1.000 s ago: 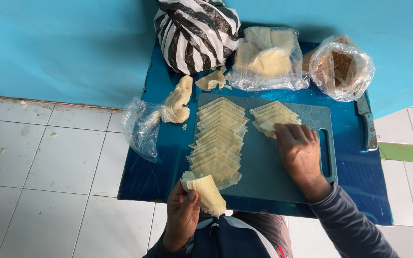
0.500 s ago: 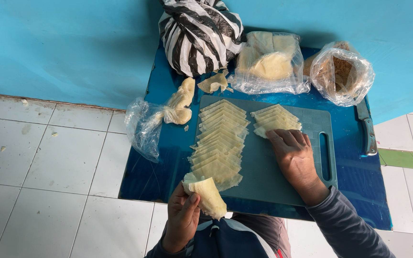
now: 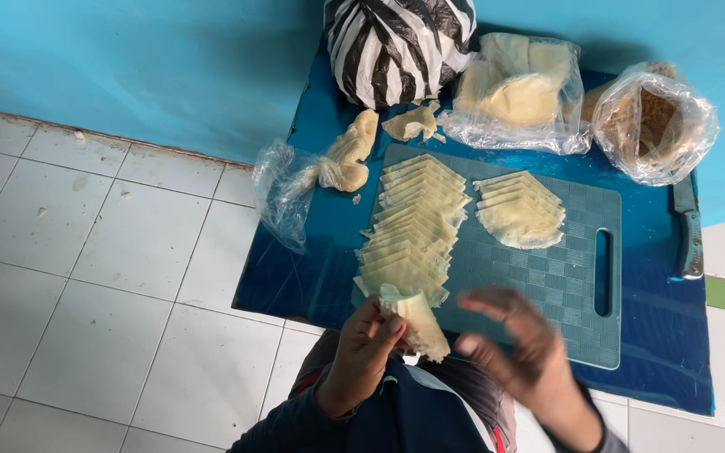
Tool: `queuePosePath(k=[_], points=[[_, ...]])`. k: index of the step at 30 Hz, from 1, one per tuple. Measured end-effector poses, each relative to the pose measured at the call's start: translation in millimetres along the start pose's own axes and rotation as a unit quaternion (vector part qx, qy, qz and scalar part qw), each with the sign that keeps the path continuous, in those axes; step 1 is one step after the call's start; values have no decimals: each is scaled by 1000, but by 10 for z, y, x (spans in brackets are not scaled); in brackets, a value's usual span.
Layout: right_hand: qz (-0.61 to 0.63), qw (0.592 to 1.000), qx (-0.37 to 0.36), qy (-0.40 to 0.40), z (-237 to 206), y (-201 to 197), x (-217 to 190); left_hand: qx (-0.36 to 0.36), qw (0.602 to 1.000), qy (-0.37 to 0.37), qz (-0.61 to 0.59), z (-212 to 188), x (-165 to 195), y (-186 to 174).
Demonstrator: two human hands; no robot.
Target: The person holds a large piece of peeled cassava and tears off thin outer layers by hand, placing each removed piece onto a cutting board. They work through several pieces one at a time, building up a pile of thin peeled sheets on the board while more unpeeled pieces wait in plastic bags on the table.
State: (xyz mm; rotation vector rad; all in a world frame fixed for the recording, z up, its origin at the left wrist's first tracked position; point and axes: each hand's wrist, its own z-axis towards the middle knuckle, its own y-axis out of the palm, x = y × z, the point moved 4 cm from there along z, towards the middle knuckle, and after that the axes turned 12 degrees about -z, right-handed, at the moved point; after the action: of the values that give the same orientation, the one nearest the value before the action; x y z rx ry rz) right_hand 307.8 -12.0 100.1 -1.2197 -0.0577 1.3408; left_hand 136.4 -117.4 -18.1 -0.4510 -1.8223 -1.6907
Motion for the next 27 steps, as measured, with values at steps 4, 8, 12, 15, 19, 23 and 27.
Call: queuePosePath(k=[4, 8, 12, 15, 19, 23, 27], points=[[13, 998, 38, 44, -259, 259, -292, -32, 999, -9, -20, -32, -81, 96], [13, 995, 68, 74, -404, 320, -271, -40, 998, 6, 50, -97, -79, 144], [179, 968, 26, 176, -542, 383, -114, -39, 995, 8, 88, -149, -57, 175], [239, 959, 20, 154, -592, 400, -96, -42, 993, 10, 106, -180, -29, 215], [214, 967, 40, 135, -617, 402, -105, -66, 992, -6, 112, -190, 3, 291], [195, 969, 25, 148, -698, 403, -84, -54, 991, -6, 120, -214, 1, 304], [339, 919, -4, 200, -775, 454, 120, -53, 995, 3, 89, -229, -24, 267]])
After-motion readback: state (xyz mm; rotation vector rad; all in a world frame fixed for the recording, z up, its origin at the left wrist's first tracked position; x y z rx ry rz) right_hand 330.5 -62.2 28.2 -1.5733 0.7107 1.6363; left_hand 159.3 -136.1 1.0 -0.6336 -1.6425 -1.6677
